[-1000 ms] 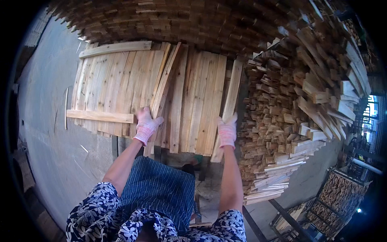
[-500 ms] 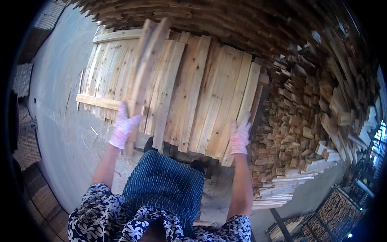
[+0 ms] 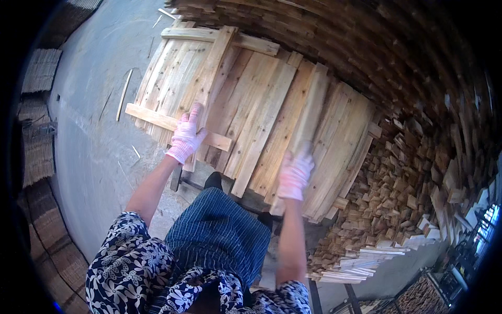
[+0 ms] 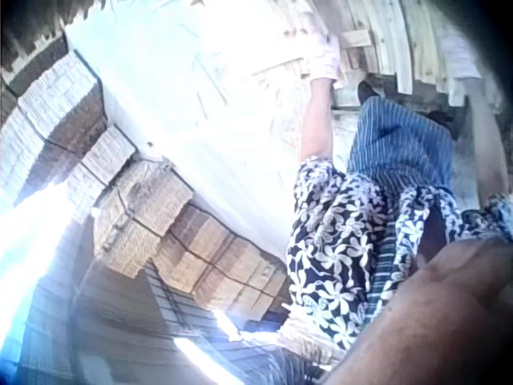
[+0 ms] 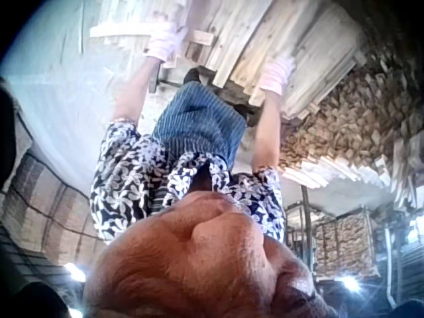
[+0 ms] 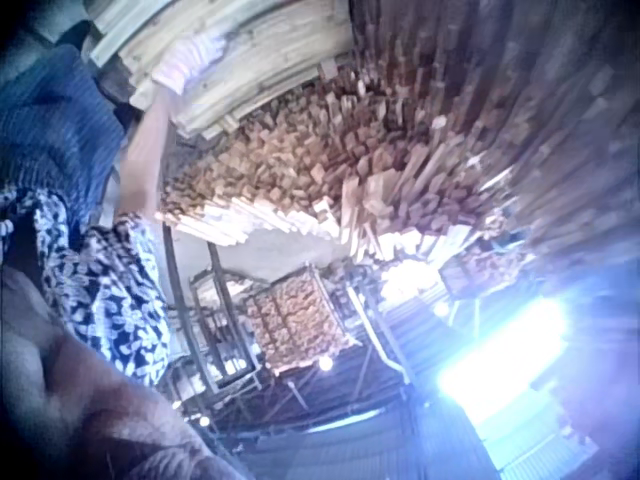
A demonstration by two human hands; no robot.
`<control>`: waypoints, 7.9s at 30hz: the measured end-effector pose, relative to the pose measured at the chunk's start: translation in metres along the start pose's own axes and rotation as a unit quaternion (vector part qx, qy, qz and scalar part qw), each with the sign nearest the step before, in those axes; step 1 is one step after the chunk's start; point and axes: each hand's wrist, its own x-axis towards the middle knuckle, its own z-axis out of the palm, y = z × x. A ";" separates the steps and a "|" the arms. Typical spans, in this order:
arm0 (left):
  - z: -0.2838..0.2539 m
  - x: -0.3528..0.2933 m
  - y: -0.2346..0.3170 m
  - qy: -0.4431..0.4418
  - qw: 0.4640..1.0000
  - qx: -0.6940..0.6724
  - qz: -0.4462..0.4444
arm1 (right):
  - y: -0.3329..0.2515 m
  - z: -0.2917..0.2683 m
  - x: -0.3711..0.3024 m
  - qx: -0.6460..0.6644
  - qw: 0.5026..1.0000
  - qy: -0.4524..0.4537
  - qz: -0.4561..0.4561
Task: The person repeatedly picks up bundles of wooden planks from a workbench and places them onto a vertical rack. The person wears pink gloves and handles the planks by hand throughout the clip.
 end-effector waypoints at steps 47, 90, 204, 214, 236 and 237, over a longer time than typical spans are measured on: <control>0.236 -0.197 0.453 -0.056 0.954 -0.161 0.247 | 0.308 -0.053 0.096 0.315 0.939 -0.064 0.125; 0.248 -0.160 0.397 0.033 0.819 0.176 0.546 | 0.316 -0.052 -0.065 0.432 0.862 0.228 0.134; 0.016 0.134 -0.118 0.195 0.981 -0.015 -0.014 | 0.022 -0.044 0.254 -0.148 0.930 -0.097 -0.324; -0.021 0.159 -0.103 0.112 0.948 -0.254 -0.157 | 0.020 -0.022 0.282 -0.138 0.930 -0.162 -0.299; 0.213 -0.263 0.018 -0.023 0.409 -0.827 -0.386 | 0.069 -0.008 0.276 -0.138 0.915 -0.062 -0.374; 0.235 -0.274 0.014 -0.045 0.378 -0.853 -0.358 | 0.072 -0.014 0.276 -0.149 0.911 -0.069 -0.378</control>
